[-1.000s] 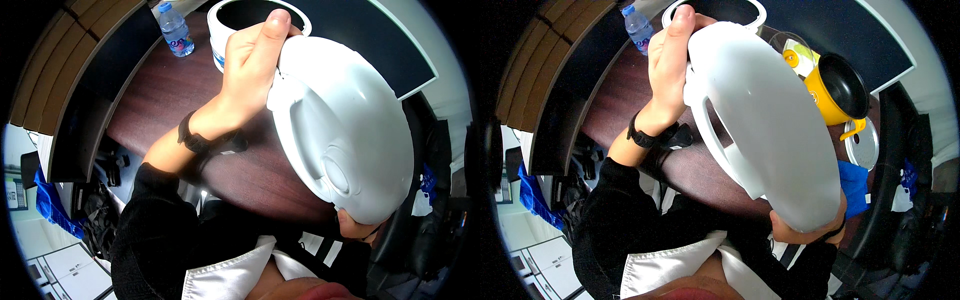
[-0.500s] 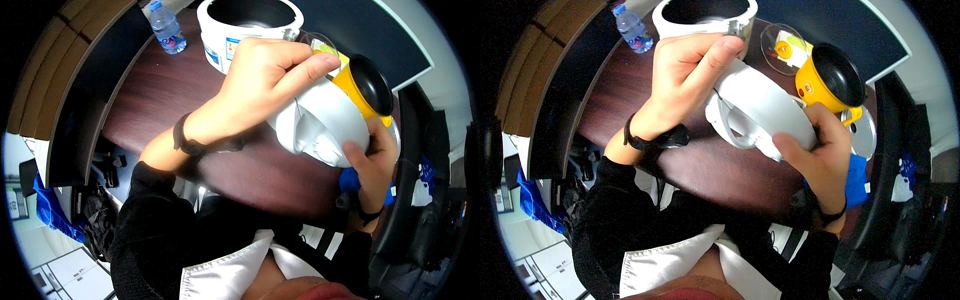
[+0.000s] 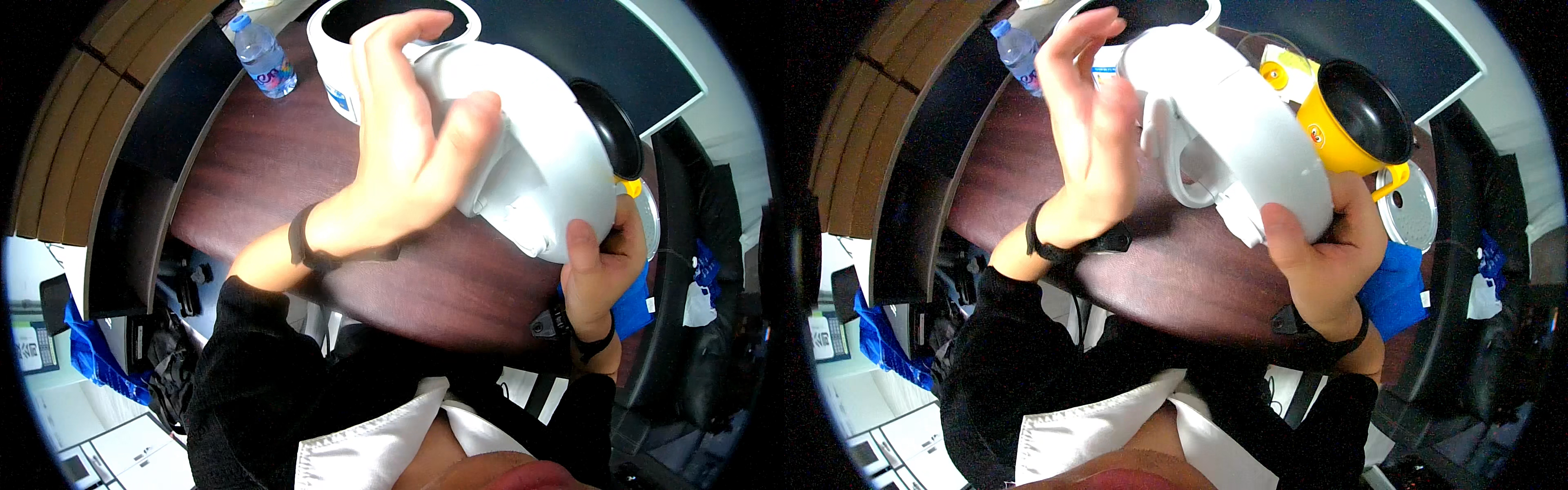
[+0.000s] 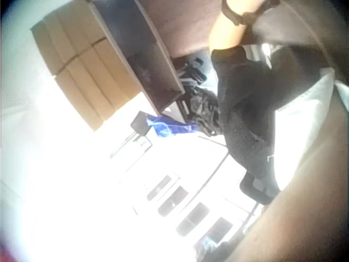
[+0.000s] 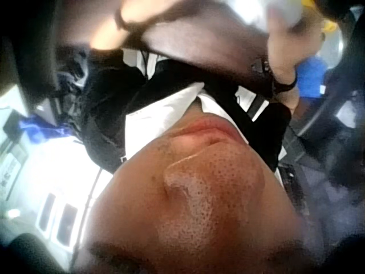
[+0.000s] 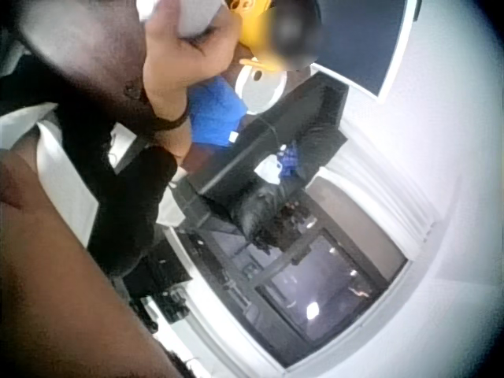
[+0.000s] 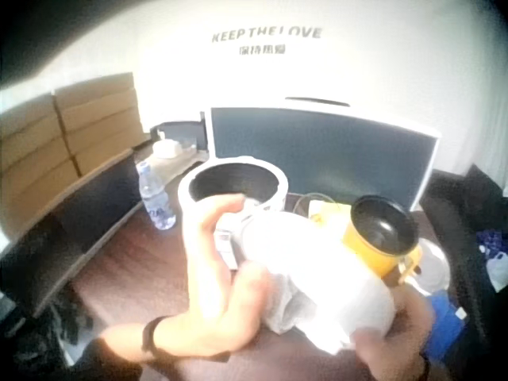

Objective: The person wipes a white circular appliance lid with a blue cloth, then removes and reattaches a small white plastic component, and finally screws a small white cap into the center of the lid. The task involves cleaning and reassembling parts of the lid on a wooden table.

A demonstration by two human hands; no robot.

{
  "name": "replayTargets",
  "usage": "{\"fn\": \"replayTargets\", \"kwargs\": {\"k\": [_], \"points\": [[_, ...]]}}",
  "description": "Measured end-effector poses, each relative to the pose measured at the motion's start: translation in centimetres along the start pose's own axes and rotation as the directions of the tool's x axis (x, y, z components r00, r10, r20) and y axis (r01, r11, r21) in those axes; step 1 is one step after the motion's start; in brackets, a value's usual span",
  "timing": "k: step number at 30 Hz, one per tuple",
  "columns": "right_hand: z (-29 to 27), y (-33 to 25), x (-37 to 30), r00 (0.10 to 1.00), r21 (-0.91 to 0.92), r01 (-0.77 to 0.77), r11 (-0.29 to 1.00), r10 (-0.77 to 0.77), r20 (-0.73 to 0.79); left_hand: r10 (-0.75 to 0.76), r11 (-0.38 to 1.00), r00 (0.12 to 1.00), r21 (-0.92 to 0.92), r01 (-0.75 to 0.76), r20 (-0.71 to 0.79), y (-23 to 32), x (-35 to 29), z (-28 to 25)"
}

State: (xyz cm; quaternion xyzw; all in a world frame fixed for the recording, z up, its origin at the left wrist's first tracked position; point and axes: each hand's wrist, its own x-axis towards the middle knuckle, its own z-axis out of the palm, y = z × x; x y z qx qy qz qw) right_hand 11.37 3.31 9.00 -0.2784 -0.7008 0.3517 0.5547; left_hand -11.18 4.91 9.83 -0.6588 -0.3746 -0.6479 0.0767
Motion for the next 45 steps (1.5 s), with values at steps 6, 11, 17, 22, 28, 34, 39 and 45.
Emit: {"fn": "replayTargets", "kwargs": {"k": [6,11,17,22,28,34,39,45], "points": [[-0.1,0.3,0.0,0.992,0.084,0.096,0.992,-0.089,-0.086,-0.182,0.962,0.967,-0.17,0.213,0.181,2.4,-0.7,0.7],[-0.2,0.1,0.1,0.996,0.018,0.007,1.0,-0.005,-0.088,-0.353,0.827,0.851,-0.296,0.478,0.389,2.9,-1.0,1.3],[-0.6,1.4,0.5,0.993,0.152,-0.083,0.985,0.095,-0.073,-0.431,0.531,0.707,-0.476,0.701,0.56,2.9,-1.3,1.2],[0.9,0.6,1.1,0.968,0.253,-0.122,0.96,0.171,-0.181,-0.477,0.239,0.554,-0.505,0.829,0.683,2.4,-1.0,1.1],[0.6,0.4,1.4,0.949,0.286,-0.19,0.939,0.25,-0.191,-0.533,0.223,0.499,-0.455,0.862,0.683,2.9,-0.9,1.8],[-0.2,0.1,2.0,0.953,0.246,-0.156,0.957,0.211,-0.216,-0.531,0.15,0.454,-0.447,0.882,0.716,3.0,-1.0,1.8],[-0.7,-0.3,2.2,0.978,0.174,-0.088,0.981,0.118,-0.172,-0.572,0.277,0.516,-0.442,0.853,0.638,3.7,-1.2,2.5],[-0.5,-0.1,1.7,0.993,0.1,-0.076,0.992,0.085,-0.084,-0.587,0.342,0.545,-0.427,0.837,0.599,3.7,-0.4,2.1]]}}
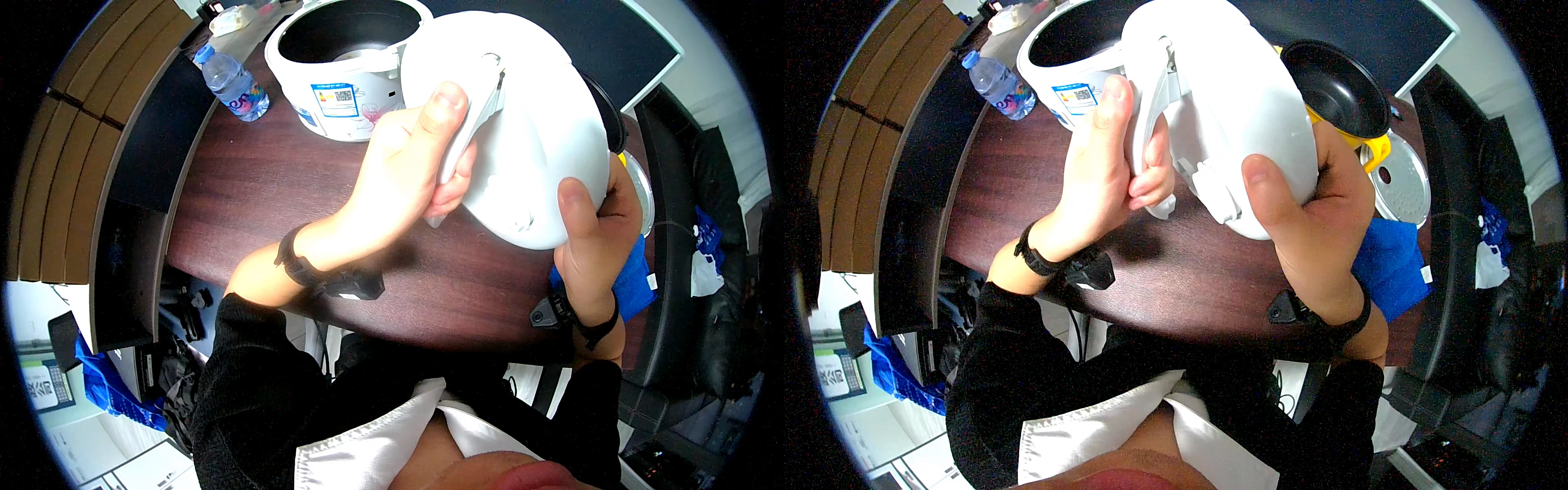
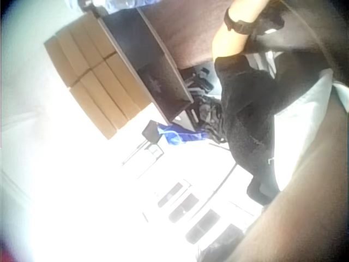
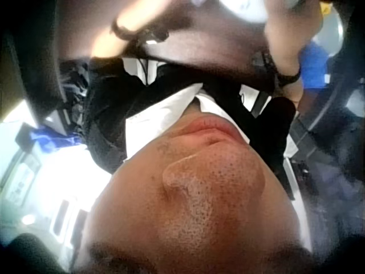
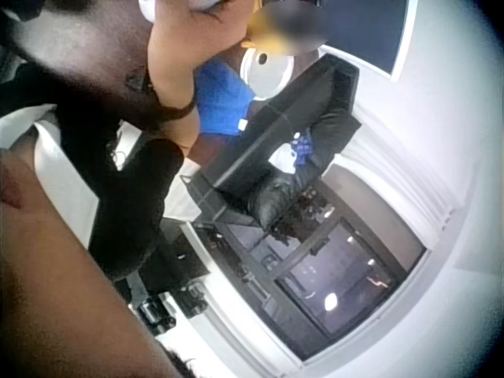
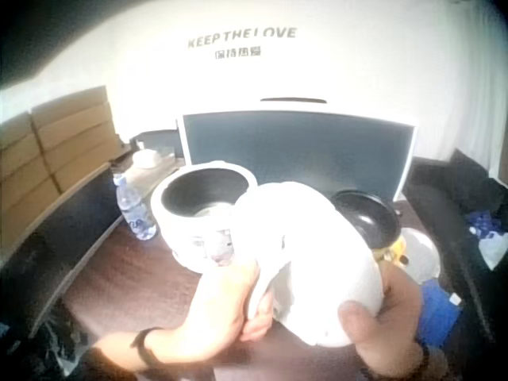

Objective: The person wipes a white circular appliance lid with a blue cloth, then removes and reattaches a small white plastic component, and finally screws a small white cap into the center of the lid. The task involves cleaning and reassembling parts of the lid on a wooden table.

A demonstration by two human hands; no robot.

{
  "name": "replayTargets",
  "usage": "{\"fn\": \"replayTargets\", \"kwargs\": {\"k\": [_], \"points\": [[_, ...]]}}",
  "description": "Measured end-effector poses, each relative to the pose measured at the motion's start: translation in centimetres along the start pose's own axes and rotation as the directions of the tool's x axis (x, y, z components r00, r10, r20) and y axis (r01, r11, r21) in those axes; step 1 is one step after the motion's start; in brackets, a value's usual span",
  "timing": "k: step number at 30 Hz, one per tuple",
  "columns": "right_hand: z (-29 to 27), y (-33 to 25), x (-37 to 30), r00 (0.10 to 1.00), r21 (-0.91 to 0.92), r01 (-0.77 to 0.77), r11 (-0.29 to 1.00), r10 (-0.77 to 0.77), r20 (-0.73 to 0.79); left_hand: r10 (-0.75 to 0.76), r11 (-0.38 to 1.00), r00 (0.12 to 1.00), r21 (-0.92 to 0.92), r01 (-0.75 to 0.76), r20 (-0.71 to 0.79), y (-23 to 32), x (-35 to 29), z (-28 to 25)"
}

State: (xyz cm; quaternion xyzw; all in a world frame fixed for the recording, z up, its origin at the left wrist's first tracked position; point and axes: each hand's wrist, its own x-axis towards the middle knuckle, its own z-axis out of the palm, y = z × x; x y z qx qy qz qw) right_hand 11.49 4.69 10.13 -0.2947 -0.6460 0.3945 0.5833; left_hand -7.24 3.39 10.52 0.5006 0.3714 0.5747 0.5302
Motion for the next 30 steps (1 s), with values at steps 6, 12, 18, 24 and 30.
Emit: {"fn": "replayTargets", "kwargs": {"k": [6,12,18,24,30], "points": [[0.2,-1.4,0.1,0.98,-0.075,0.051,0.996,-0.036,0.196,-0.041,0.998,0.998,0.048,0.039,0.048,0.3,-0.2,-0.4],[-0.3,-1.8,0.4,0.943,-0.227,0.123,0.966,-0.042,0.33,0.009,0.997,1.0,0.076,-0.009,0.001,-0.4,-0.5,-0.3],[-0.8,-3.0,0.5,0.895,-0.306,0.307,0.901,-0.164,0.416,0.154,0.962,0.988,0.223,-0.156,0.027,0.6,-0.8,-0.1],[-1.4,-3.7,0.3,0.905,-0.389,0.288,0.875,-0.117,0.409,0.081,0.908,0.995,0.408,-0.096,0.054,2.6,-0.7,-1.2],[-0.9,-3.2,0.5,0.844,-0.288,0.359,0.888,-0.178,0.505,0.027,0.977,0.995,0.206,-0.046,0.096,2.2,-1.0,-0.9]]}}
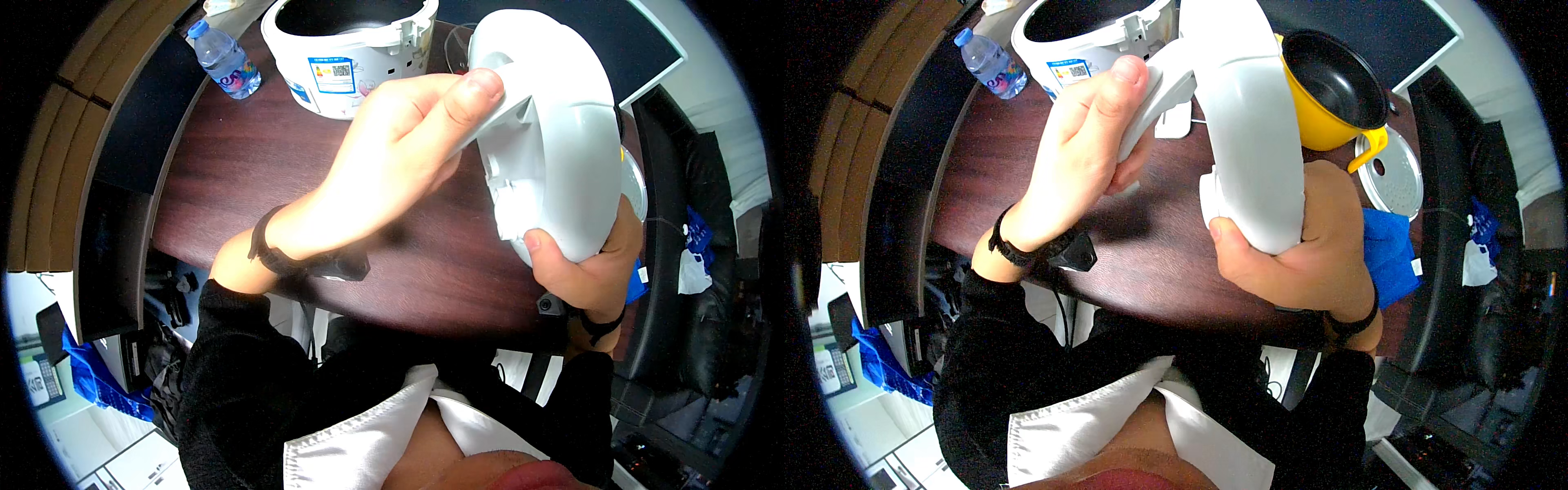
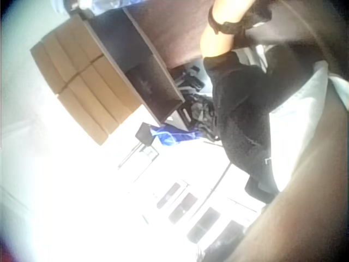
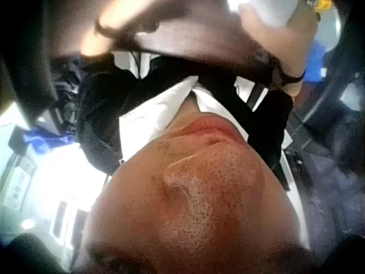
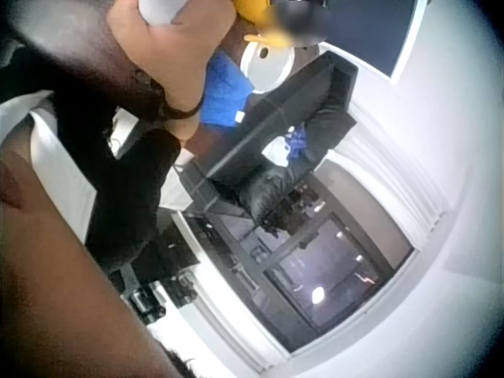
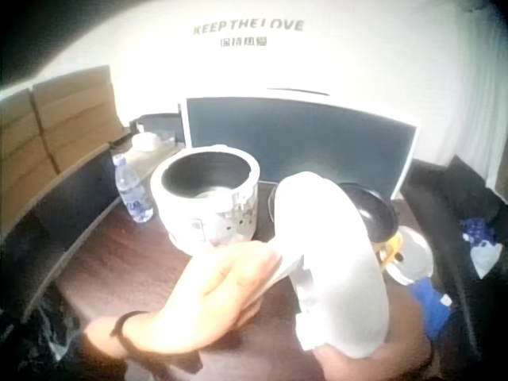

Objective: The person wipes a white circular appliance lid with a blue cloth, then removes and reattaches a small white plastic component, and finally screws a small white cap into the center of the lid. The task involves cleaning and reassembling parts of the lid on a wooden table.

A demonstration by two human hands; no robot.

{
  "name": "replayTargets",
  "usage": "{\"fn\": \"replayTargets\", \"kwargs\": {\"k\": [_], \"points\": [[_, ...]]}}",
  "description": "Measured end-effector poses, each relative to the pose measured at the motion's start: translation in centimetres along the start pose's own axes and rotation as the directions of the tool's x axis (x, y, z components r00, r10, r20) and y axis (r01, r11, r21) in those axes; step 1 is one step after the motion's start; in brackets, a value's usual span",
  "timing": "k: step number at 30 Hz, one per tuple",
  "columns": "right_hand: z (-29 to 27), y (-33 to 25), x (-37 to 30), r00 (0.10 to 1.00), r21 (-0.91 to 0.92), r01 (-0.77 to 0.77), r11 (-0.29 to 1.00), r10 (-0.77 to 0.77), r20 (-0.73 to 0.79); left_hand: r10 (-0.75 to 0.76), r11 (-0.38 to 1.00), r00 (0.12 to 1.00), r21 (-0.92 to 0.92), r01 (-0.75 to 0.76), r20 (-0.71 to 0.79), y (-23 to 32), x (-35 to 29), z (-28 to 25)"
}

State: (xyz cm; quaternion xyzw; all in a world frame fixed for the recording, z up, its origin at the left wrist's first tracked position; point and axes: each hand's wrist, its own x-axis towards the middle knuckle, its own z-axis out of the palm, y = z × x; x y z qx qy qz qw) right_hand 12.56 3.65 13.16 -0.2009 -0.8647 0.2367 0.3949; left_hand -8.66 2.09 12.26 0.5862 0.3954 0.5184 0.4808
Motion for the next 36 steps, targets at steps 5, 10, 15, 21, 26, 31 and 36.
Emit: {"fn": "replayTargets", "kwargs": {"k": [5,10,15,21,26,31,36], "points": [[1.4,1.1,-0.4,0.998,0.012,0.053,0.999,-0.053,-0.038,0.037,0.998,0.999,-0.042,-0.039,-0.038,-1.1,0.2,0.7],[1.3,0.8,-0.9,0.999,0.098,-0.013,0.995,0.018,-0.05,0.017,1.0,0.999,-0.018,-0.018,-0.034,-0.7,0.1,0.8],[0.7,0.8,-1.1,0.989,0.239,-0.143,0.96,0.15,-0.01,-0.012,1.0,1.0,0.024,0.012,0.006,-0.2,0.1,0.6],[0.8,0.5,-1.0,0.979,0.289,-0.188,0.939,0.204,-0.025,-0.12,0.99,0.991,-0.065,0.123,0.051,-0.1,0.2,0.2],[0.7,0.1,-0.9,0.922,0.471,-0.359,0.805,0.383,0.048,-0.039,0.999,0.999,0.007,0.039,0.014,-0.7,0.3,0.1],[0.9,0.1,-0.9,0.91,0.568,-0.365,0.737,0.411,0.051,-0.147,0.988,0.985,-0.027,0.15,0.09,-0.1,0.5,-0.4],[1.1,0.7,-0.8,0.897,0.574,-0.411,0.708,0.427,0.116,-0.164,0.985,0.98,-0.042,0.17,0.115,-0.6,0.5,-0.3]]}}
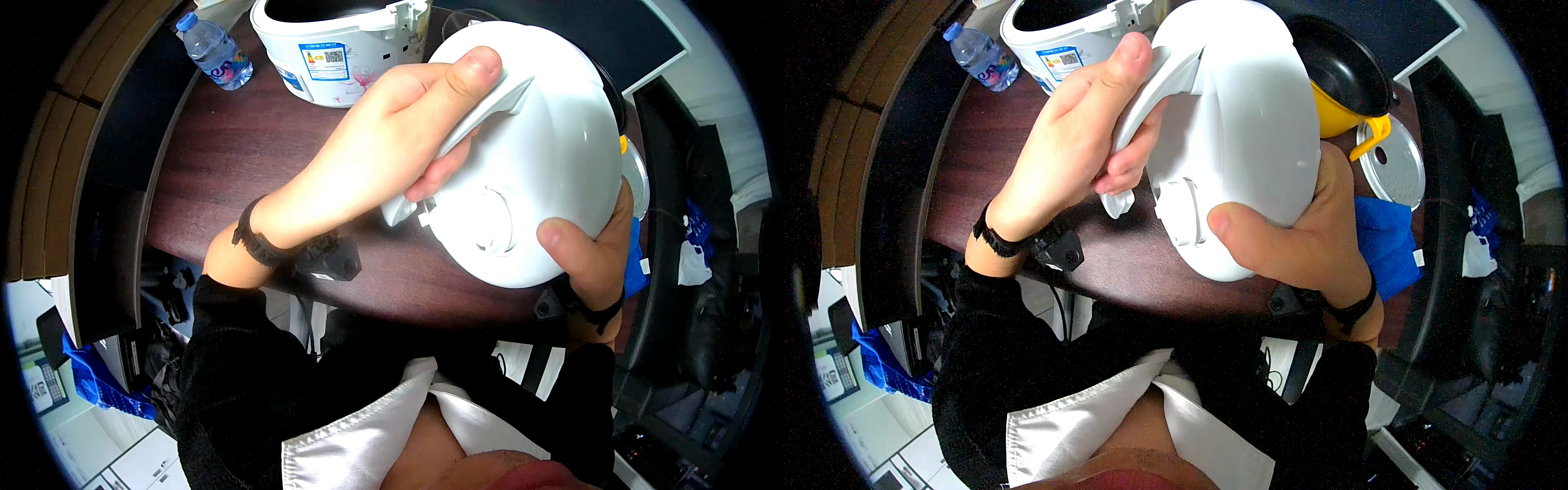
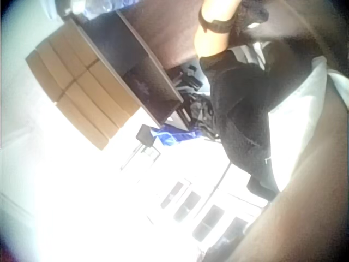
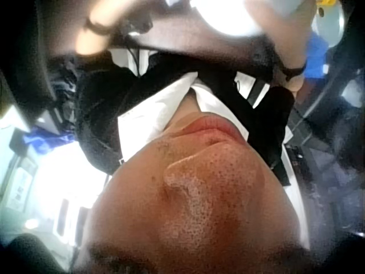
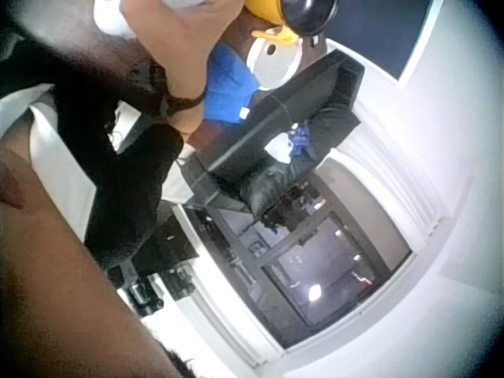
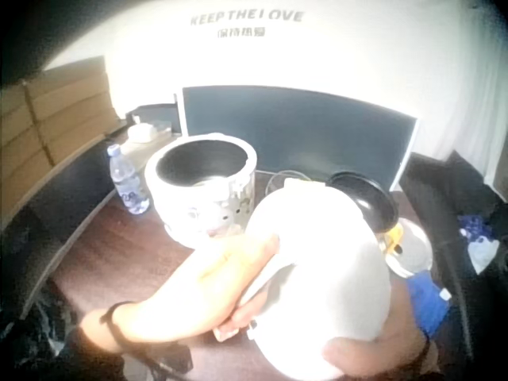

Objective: The person wipes a white circular appliance lid with a blue cloth, then removes and reattaches a small white plastic component, and finally screws a small white cap into the center of the lid. The task involves cleaning and reassembling parts of the lid on a wooden table.

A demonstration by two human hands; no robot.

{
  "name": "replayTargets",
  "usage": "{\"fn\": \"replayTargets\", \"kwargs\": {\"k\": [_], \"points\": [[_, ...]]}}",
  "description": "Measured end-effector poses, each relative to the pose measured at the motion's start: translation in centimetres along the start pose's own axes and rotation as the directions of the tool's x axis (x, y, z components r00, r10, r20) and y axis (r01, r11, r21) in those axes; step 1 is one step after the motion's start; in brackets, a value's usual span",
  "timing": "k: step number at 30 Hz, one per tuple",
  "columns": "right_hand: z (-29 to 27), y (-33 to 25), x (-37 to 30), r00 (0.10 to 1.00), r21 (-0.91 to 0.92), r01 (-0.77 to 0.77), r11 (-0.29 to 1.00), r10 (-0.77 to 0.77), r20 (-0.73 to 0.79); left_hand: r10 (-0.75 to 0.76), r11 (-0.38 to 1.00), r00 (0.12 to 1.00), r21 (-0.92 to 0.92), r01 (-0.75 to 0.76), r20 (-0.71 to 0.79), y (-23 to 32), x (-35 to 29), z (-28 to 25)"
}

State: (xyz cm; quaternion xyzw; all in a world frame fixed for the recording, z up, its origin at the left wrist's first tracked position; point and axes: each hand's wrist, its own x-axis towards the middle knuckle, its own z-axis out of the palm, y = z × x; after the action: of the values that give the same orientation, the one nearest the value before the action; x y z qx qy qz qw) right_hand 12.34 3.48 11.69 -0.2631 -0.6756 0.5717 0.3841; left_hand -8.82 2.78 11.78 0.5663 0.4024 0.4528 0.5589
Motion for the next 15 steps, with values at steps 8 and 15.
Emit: {"fn": "replayTargets", "kwargs": {"k": [8,15], "points": [[0.1,0.2,-0.4,0.995,-0.018,0.1,0.995,-0.099,0.017,0.021,1.0,1.0,-0.014,-0.022,-0.008,0.4,-0.3,0.2],[0.3,1.0,-0.3,0.977,-0.055,0.211,0.976,-0.208,0.052,0.225,0.97,0.97,0.121,-0.213,-0.093,-0.7,-0.1,1.1]]}}
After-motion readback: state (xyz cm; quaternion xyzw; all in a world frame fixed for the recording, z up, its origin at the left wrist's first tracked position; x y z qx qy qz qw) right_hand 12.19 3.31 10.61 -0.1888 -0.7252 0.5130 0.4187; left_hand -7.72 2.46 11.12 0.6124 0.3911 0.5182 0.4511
